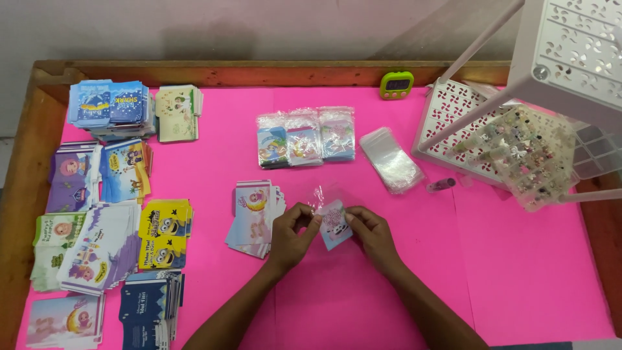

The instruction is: Packaging small cards into plastic sleeves and then into paper envelopes, including writing on the envelopes.

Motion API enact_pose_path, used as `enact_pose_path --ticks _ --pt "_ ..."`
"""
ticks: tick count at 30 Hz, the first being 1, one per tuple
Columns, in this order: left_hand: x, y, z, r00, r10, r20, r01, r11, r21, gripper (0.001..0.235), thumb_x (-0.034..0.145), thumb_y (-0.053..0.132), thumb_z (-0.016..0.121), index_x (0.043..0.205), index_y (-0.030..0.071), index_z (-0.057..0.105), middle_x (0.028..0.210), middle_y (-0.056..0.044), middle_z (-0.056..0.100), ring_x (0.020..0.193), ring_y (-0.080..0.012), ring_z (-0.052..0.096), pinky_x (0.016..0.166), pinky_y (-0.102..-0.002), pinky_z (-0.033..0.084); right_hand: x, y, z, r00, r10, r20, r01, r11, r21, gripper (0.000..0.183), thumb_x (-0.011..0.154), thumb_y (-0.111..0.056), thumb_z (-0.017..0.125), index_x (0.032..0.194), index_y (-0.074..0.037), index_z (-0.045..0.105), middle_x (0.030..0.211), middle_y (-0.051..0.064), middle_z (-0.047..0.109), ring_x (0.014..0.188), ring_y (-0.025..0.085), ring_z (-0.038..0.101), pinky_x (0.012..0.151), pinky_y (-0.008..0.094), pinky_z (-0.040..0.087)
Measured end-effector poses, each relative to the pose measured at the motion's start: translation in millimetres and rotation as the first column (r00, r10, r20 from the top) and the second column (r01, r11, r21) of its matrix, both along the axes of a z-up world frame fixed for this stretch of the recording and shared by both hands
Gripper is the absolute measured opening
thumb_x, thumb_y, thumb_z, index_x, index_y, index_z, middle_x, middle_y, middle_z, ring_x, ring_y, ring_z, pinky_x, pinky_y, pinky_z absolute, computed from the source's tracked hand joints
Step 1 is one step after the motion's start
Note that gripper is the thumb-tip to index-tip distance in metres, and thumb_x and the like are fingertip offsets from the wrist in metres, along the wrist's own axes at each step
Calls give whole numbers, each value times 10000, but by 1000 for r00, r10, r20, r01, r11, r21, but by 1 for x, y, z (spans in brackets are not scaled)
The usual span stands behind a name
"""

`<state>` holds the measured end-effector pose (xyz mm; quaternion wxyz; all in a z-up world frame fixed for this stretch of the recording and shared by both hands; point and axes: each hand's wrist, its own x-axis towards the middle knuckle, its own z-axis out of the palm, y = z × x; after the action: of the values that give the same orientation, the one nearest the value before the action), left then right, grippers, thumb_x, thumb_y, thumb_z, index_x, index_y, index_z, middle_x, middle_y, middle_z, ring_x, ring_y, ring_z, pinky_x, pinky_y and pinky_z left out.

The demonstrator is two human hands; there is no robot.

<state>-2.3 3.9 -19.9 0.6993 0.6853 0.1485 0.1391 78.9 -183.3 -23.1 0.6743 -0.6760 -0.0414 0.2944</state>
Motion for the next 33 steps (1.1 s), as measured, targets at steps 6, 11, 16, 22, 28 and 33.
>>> enact_pose_path --ticks 6,11,16,22,28,33 --pt "-5 -13 22 984 -154 -86 135 971 -197 584 771 332 917 1212 7 716 1158 -199 736 1150 -302 694 1008 -436 545 -3 -4 -17 961 117 251 -95 991 -98 132 926 -103 706 981 -48 813 797 137 778 797 186 704 749 375 574" --pt "-3 -19 23 992 35 -124 -67 963 -262 153 849 130 848 923 11 787 847 -124 749 889 -174 726 850 -370 602 -12 -2 -19 919 225 324 -197 973 -117 119 912 -111 689 860 -55 781 689 112 725 690 181 661 645 358 546" --pt "4 -3 23 982 177 -66 -189 943 -275 143 851 98 852 847 -23 775 761 -130 717 836 -177 713 789 -377 598 -7 1 -10 865 295 406 -255 955 -151 139 890 -133 693 783 -72 758 616 112 694 618 189 657 589 356 529" --pt "4 1 19 983 159 -94 -181 933 -312 39 853 83 810 879 59 793 829 -38 774 800 -141 708 717 -295 601 -12 3 -1 890 243 387 -219 970 -105 110 936 -171 664 1002 -89 697 900 11 722 798 132 674 710 281 554" --pt "2 3 22 995 84 54 -80 994 -76 122 877 105 785 993 67 782 938 -44 759 896 -149 740 774 -272 640 -3 1 -11 898 149 413 -148 988 -35 62 917 -94 702 971 -65 698 869 28 708 806 137 662 726 270 555" --pt "4 8 34 950 190 246 -202 979 23 448 956 148 736 1356 34 570 1276 -98 610 1087 -220 611 900 -348 554 30 19 36 896 -264 356 273 962 25 172 991 -21 622 1155 23 645 858 132 696 800 204 674 817 375 548"
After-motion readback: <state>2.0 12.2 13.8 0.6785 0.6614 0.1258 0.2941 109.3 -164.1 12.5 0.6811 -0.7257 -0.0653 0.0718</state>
